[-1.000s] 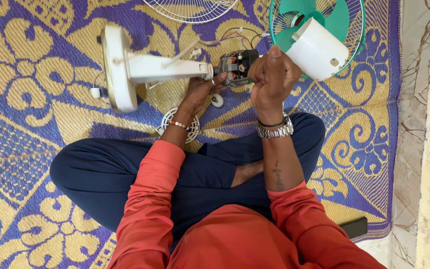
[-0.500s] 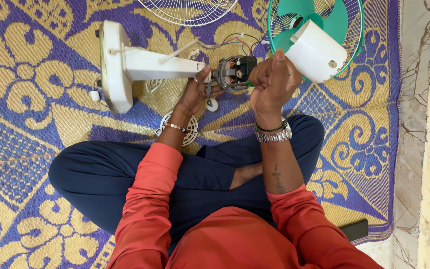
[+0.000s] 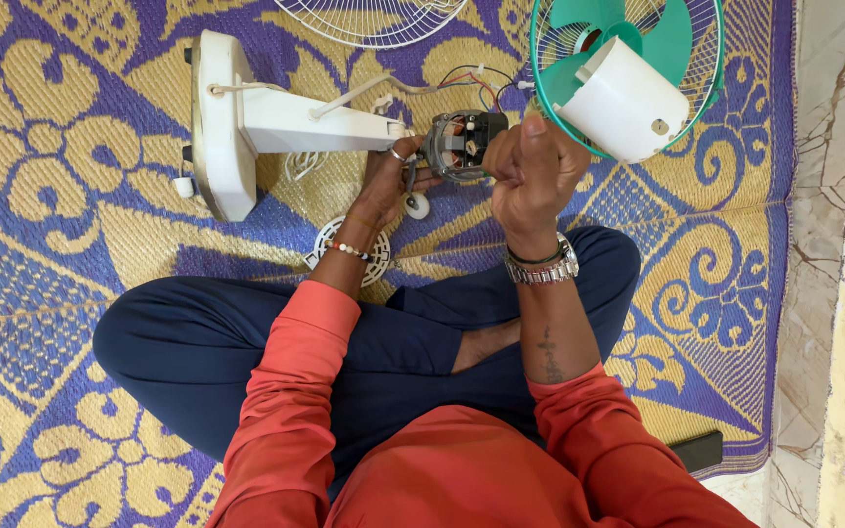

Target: The person disassembles an electric fan motor by removing the rear cover and unscrewing the motor housing. They then reassemble the motor components, securing the housing with screws and reconnecting wires.

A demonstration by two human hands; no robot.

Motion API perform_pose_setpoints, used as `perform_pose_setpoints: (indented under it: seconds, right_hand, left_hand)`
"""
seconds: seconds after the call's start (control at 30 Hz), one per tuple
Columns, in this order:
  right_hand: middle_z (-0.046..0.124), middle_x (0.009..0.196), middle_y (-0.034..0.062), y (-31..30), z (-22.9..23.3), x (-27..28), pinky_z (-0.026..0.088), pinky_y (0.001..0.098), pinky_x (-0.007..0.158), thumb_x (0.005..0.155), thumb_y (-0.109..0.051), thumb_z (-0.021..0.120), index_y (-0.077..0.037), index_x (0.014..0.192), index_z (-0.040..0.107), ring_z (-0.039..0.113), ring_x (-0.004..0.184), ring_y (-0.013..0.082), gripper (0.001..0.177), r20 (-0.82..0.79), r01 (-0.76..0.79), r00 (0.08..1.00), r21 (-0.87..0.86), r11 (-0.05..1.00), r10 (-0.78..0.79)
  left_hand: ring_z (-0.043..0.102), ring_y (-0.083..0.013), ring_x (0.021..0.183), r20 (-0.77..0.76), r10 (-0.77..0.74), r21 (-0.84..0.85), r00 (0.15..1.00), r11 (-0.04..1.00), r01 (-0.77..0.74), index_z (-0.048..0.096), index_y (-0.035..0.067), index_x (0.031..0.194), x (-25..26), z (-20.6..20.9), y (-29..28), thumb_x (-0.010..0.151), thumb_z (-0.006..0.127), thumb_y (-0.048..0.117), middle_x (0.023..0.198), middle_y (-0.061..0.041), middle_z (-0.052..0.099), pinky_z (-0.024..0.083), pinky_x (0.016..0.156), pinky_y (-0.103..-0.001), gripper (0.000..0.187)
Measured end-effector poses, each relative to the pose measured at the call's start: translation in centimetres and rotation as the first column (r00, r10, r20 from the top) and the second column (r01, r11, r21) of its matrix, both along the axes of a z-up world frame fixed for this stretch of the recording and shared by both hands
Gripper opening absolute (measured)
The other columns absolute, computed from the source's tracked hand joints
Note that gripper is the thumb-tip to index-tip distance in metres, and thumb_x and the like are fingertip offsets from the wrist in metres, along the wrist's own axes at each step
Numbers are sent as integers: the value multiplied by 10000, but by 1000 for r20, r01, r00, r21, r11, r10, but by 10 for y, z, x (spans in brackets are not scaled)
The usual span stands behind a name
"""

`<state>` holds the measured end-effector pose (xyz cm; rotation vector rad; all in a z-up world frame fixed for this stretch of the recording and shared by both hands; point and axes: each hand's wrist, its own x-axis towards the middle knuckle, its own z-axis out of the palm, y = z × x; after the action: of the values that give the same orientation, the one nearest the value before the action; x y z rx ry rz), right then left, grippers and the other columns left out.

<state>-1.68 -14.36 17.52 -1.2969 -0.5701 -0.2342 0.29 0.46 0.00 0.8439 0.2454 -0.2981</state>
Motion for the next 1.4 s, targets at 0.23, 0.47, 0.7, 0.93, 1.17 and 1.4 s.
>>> perform_pose_setpoints:
  seconds: [0.23, 0.47, 0.7, 0.93, 1.17, 1.4]
  right_hand:
    - [389, 539, 63, -4, -20, -6, 253, 315, 429, 1124, -200, 505, -51, 655, 392, 309, 458, 134, 505, -164, -110, 977, 145, 983, 133]
    - [398, 543, 60, -2, -34, -19, 267, 332, 486, 1116, -181, 498, -39, 638, 396, 316, 470, 125, 509, -153, -110, 981, 90, 990, 123]
    - [386, 530, 67, -5, -14, -18, 260, 331, 459, 1100, -152, 495, -55, 625, 356, 307, 462, 139, 504, -87, -188, 976, 126, 974, 199]
    - [376, 545, 38, -26, 7, -35, 257, 317, 451, 1098, -204, 512, -81, 644, 361, 319, 418, 150, 494, -48, -193, 978, 184, 964, 205]
    - [490, 691, 32, -85, 9, -66, 379, 275, 540, 999, -87, 747, -61, 812, 495, 446, 562, 117, 314, -87, 171, 978, -179, 969, -189]
    - [577, 1136, 76, -78, -38, -61, 460, 257, 659, 814, -3, 907, -18, 1045, 592, 517, 772, 101, 391, 194, 397, 914, -601, 694, -356]
  left_hand:
    - [614, -155, 592, -12, -5, 96, 1000, 995, 6, 634, 15, 1007, -3, 2, 6, 854, 655, 366, 807, -64, 627, 470, 468, -265, 383]
    - [538, -123, 529, -100, 14, 164, 995, 986, 3, 636, 36, 887, -4, 6, 5, 808, 710, 326, 692, -27, 581, 442, 463, -279, 310]
    - [555, -134, 526, -122, -19, 131, 992, 991, 35, 684, -3, 914, -1, 18, 7, 857, 675, 380, 681, -49, 615, 449, 474, -276, 387]
    - [598, -151, 569, -96, -67, 68, 993, 995, 73, 677, -18, 956, -3, 21, 2, 907, 662, 361, 718, -71, 639, 496, 494, -283, 383]
    - [618, -158, 613, -101, -32, 112, 994, 993, 44, 701, -3, 937, -2, 26, 3, 918, 653, 340, 800, -92, 675, 506, 488, -287, 346]
    - [633, -169, 624, -59, 6, 8, 998, 1000, -5, 630, 20, 1008, -2, 28, 8, 955, 623, 320, 979, -80, 672, 458, 461, -279, 305]
